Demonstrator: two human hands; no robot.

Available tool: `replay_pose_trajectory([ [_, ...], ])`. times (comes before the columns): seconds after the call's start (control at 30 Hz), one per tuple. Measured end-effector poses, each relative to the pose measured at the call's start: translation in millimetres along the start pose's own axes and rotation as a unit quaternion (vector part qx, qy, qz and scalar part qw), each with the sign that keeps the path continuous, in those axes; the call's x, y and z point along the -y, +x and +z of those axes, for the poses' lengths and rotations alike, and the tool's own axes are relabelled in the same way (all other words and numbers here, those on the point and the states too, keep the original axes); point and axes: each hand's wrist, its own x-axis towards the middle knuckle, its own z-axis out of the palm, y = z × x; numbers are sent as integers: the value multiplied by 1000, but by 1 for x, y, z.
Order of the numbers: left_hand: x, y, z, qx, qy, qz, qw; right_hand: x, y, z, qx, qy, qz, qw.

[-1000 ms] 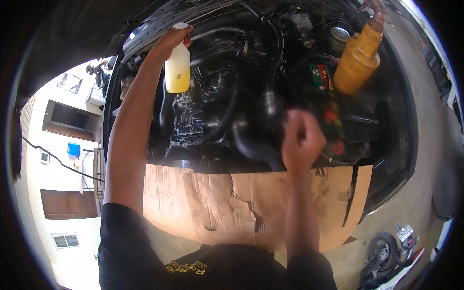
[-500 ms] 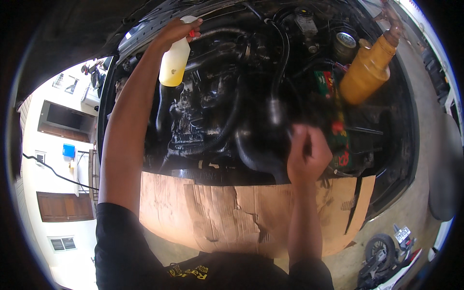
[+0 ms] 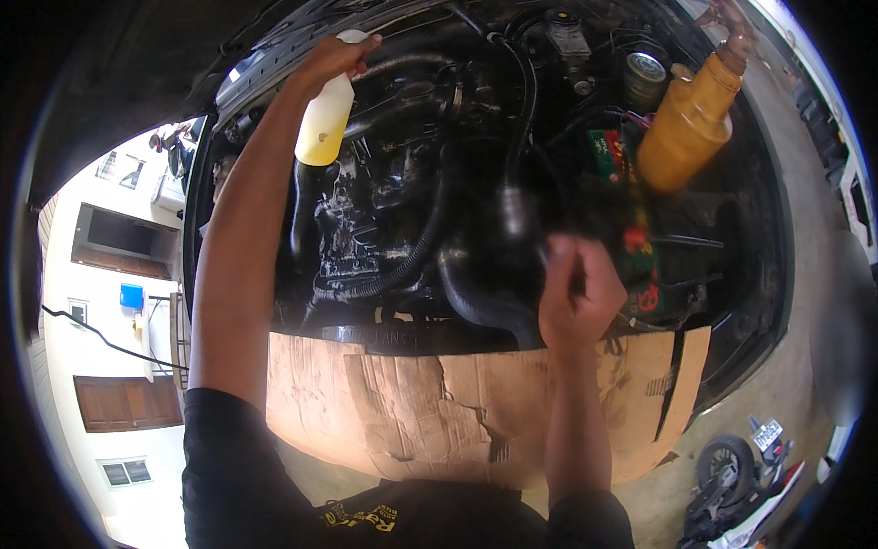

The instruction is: The person walks to a car with its hood open, wipes their hands with a cloth, and then sprays a cleaning solution from a bottle onto the engine bay. The person continues to spray different areas of the engine throughout the clip.

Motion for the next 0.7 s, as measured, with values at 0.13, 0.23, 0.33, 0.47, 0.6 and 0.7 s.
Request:
replay_pose_trajectory([
  [0.13, 23, 1, -24, 0, 7, -3, 1000, -1, 0, 1, 3, -11, -10, 1000],
  [0.23, 49, 2, -45, 9, 71, -40, 997, -2, 0, 2, -5, 10, -8, 1000],
  [0.33, 64, -2, -57, 23, 81, -67, 994, -3, -1, 2, 0, -5, -11, 1000],
  [0.47, 84, -7, -64, -7, 59, -73, 996, 0, -2, 3, 13, -6, -3, 1000],
  [0.6, 82, -10, -64, -16, 70, -58, 996, -1, -2, 4, 12, -10, -19, 1000],
  [0.7, 85, -6, -59, -62, 83, -42, 994, -2, -3, 5, 12, -17, -33, 999],
])
